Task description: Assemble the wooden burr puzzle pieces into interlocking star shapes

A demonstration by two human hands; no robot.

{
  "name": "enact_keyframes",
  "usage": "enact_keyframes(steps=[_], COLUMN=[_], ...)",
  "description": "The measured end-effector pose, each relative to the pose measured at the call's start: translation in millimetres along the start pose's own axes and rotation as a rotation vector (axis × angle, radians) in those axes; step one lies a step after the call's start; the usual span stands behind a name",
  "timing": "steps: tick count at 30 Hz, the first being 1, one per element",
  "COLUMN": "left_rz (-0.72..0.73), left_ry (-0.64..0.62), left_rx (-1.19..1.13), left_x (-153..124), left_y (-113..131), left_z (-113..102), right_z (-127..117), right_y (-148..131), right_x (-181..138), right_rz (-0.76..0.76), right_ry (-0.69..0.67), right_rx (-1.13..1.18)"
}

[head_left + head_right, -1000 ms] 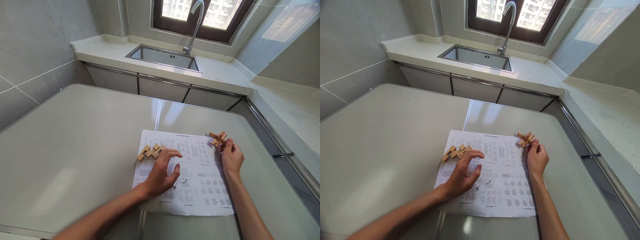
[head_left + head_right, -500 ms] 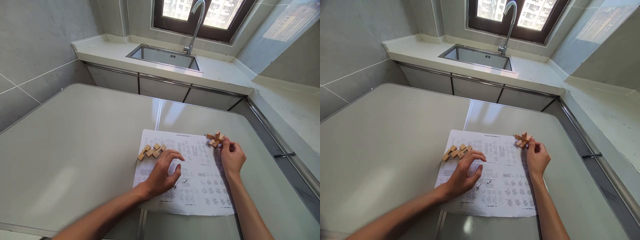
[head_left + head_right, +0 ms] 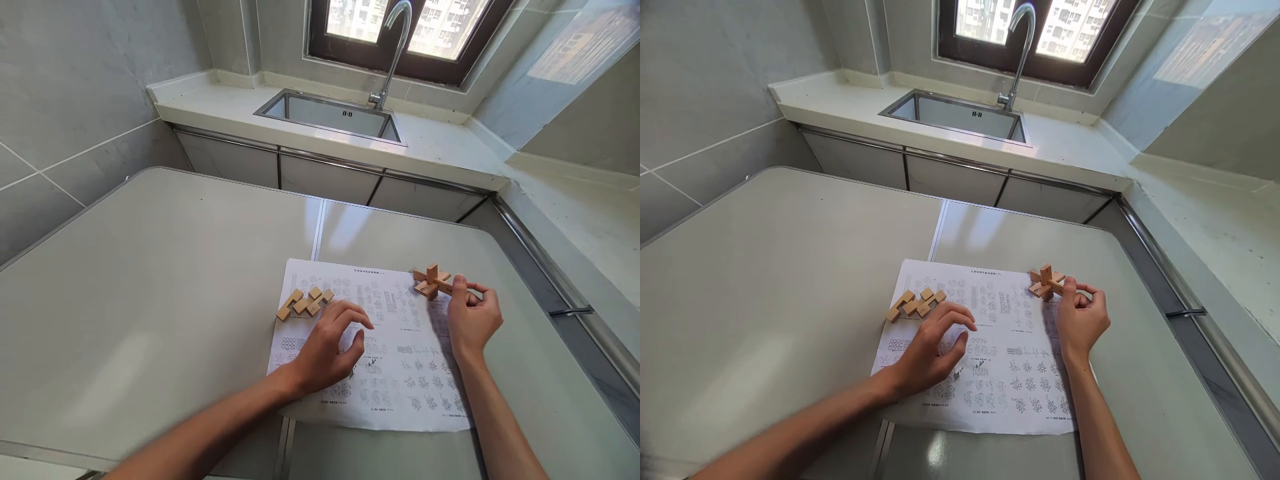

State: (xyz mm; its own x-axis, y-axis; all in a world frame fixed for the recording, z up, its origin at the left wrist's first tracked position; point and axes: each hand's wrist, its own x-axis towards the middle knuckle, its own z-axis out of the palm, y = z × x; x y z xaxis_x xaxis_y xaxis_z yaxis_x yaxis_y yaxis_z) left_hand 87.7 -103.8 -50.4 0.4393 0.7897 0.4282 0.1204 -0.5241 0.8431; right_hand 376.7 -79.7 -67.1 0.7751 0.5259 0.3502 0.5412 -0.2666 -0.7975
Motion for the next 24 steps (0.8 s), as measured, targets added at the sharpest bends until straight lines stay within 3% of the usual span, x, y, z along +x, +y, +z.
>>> enact_keyframes(steps=[5, 15, 19, 24], left_rz=[0.01, 0.127, 0.24, 0.15], left_ry=[-0.006, -0.045, -0.089, -0.118], left_rx=[0.012, 0.16, 0.329, 0.433], left_x=[0.3, 2.0, 14.1, 26.3], left_y=[0.9, 2.8, 2.2, -9.2], left_z=[-0.8, -3.7, -25.5, -75.3], right_z=[-2.7, 5.5, 10.8, 15.5], right_y=[-5.2, -21.0, -23.7, -24.7], right_x=[-10.9, -55.4, -62.4, -65.1], right_rz=[-0.085, -0.523, -0.565, -0.561], right_ry=[0.058, -0.441, -0.648, -0.759], right_rx=[0.114, 0.144, 0.126, 0.111])
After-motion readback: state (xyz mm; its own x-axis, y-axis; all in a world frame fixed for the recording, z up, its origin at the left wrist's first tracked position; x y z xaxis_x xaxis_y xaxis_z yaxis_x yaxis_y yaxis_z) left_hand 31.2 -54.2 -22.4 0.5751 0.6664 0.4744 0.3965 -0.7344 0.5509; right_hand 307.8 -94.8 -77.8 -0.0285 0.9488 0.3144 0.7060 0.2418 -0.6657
